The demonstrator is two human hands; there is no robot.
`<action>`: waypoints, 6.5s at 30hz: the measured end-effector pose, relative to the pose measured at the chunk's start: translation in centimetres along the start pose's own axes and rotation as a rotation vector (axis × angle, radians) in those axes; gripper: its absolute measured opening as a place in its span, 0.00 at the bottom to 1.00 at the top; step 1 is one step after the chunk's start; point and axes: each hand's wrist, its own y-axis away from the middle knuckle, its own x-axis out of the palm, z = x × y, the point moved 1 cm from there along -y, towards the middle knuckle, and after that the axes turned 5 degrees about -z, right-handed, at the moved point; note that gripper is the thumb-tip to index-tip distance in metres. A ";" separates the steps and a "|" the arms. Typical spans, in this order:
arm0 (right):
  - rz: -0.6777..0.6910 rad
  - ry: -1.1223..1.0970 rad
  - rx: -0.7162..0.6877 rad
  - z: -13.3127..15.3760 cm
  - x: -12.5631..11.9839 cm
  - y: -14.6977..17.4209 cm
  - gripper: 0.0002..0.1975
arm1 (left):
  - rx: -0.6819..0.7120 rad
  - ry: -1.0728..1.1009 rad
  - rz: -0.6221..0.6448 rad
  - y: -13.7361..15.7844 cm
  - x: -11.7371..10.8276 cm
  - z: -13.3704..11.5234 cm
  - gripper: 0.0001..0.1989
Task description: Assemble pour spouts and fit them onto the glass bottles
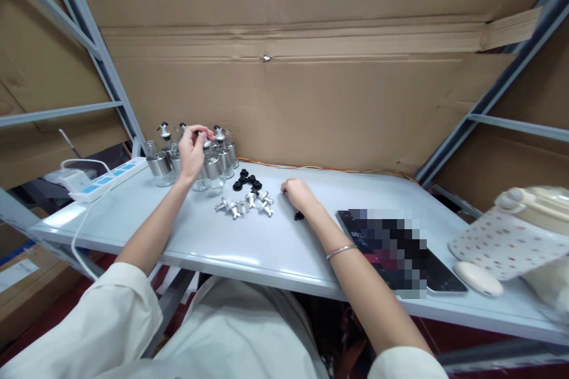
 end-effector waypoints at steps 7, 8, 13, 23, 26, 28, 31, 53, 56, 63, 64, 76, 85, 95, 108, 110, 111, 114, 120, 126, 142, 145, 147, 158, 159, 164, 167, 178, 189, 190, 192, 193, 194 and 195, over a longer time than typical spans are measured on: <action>-0.096 -0.013 0.006 0.2 -0.9 0.8 0.12 | 0.026 0.146 0.130 3.6 0.5 -10.8 0.06; -0.122 -0.013 0.010 0.5 -1.4 1.0 0.12 | -0.020 0.201 0.172 4.5 0.7 -11.7 0.06; -0.288 -0.034 0.033 2.5 -4.5 3.0 0.09 | -0.287 0.491 0.346 9.0 2.5 -13.0 0.08; -0.641 -0.481 0.020 6.6 -8.7 8.0 0.03 | -0.365 0.656 0.354 11.5 4.6 -11.9 0.10; -0.736 -0.455 -0.016 7.0 -10.1 9.0 0.03 | -0.394 0.686 0.348 12.0 5.0 -11.6 0.11; -0.784 -0.425 -0.052 7.5 -11.0 9.5 0.03 | -0.412 0.709 0.340 12.2 5.3 -11.3 0.11; -0.815 -0.339 -0.132 8.6 -12.0 9.9 0.04 | -0.434 0.744 0.305 12.3 5.5 -11.0 0.13; -0.528 -0.973 -0.203 10.0 -12.9 7.4 0.08 | -0.344 0.764 0.245 12.8 6.5 -10.4 0.20; -0.511 -0.872 -0.244 9.8 -13.5 7.7 0.05 | -0.327 0.773 0.249 13.1 6.6 -10.0 0.21; -0.522 -0.677 -0.326 10.5 -14.2 7.6 0.05 | -0.292 0.737 0.273 13.5 6.7 -9.9 0.21; -0.516 -0.677 -0.330 10.5 -14.1 7.5 0.06 | -0.277 0.734 0.277 13.5 6.7 -9.9 0.21; -0.682 -0.800 -0.370 10.3 -11.9 8.4 0.08 | 0.016 0.692 0.148 13.9 6.9 -9.0 0.20; -0.672 -0.699 -0.287 10.7 -11.9 8.7 0.08 | -0.035 0.584 0.155 13.7 6.6 -8.9 0.20; -0.563 -0.292 -0.303 12.3 -14.6 9.9 0.08 | -0.016 0.623 0.157 13.7 6.7 -9.1 0.18; -0.386 -0.482 -0.151 11.9 -15.7 8.9 0.06 | -0.114 0.643 0.161 14.0 6.7 -8.8 0.16; -0.376 -0.465 -0.147 12.1 -15.8 9.0 0.06 | -0.120 0.646 0.167 14.1 6.7 -8.7 0.15; -0.378 -0.454 -0.131 12.1 -15.9 9.0 0.05 | -0.129 0.649 0.177 14.1 6.7 -8.7 0.15; -0.391 -0.438 -0.075 12.0 -15.9 9.2 0.06 | -0.178 0.642 0.207 14.2 6.6 -8.7 0.15; -0.363 -0.386 -0.115 11.9 -15.9 9.7 0.11 | -0.166 0.651 0.211 14.1 6.7 -8.9 0.15; -0.620 -0.056 -0.132 11.7 -15.4 10.1 0.11 | -0.231 0.622 0.238 14.0 6.5 -9.0 0.17; -0.770 -0.519 -0.093 10.8 -13.5 10.3 0.06 | -0.190 0.589 0.310 13.9 6.4 -9.4 0.28; -0.556 -0.977 0.042 10.5 -13.4 11.1 0.08 | -0.086 0.463 0.303 13.2 6.0 -9.9 0.20; -0.328 -1.235 0.117 10.3 -13.1 11.3 0.12 | 0.004 0.369 0.294 12.5 5.6 -10.1 0.15; 0.121 -1.632 0.196 10.9 -12.2 11.3 0.20 | 0.508 0.261 0.126 10.7 3.5 -13.5 0.12; 0.137 -1.634 0.198 11.1 -12.2 11.4 0.20 | 0.513 0.275 0.119 10.7 3.4 -13.8 0.13; 0.084 -1.526 0.180 11.5 -12.6 11.8 0.19 | 0.569 0.220 0.104 11.0 2.7 -14.2 0.19; -0.052 -1.366 0.110 11.4 -12.9 11.9 0.15 | 0.621 0.176 0.064 11.0 2.6 -14.0 0.20; -0.821 -0.867 -0.017 10.0 -11.9 10.0 0.10 | -0.130 0.529 0.168 12.1 5.9 -9.7 0.29; -0.697 -0.551 -0.261 9.8 -11.9 9.3 0.11 | -0.317 0.694 0.363 12.0 5.8 -9.0 0.17; -0.691 -0.517 -0.276 9.9 -12.1 9.4 0.11 | -0.314 0.700 0.353 12.0 5.8 -9.1 0.16; -0.687 -0.459 -0.316 9.9 -12.4 9.5 0.12 | -0.320 0.693 0.340 12.1 5.9 -9.2 0.15; -0.685 -0.434 -0.337 10.0 -12.5 9.5 0.12 | -0.328 0.684 0.337 12.2 5.9 -9.3 0.15; -0.687 -0.415 -0.354 10.1 -12.6 9.6 0.12 | -0.334 0.675 0.332 12.2 5.9 -9.3 0.14; -0.688 -0.399 -0.367 10.1 -12.7 9.6 0.12 | -0.340 0.668 0.324 12.3 5.9 -9.3 0.14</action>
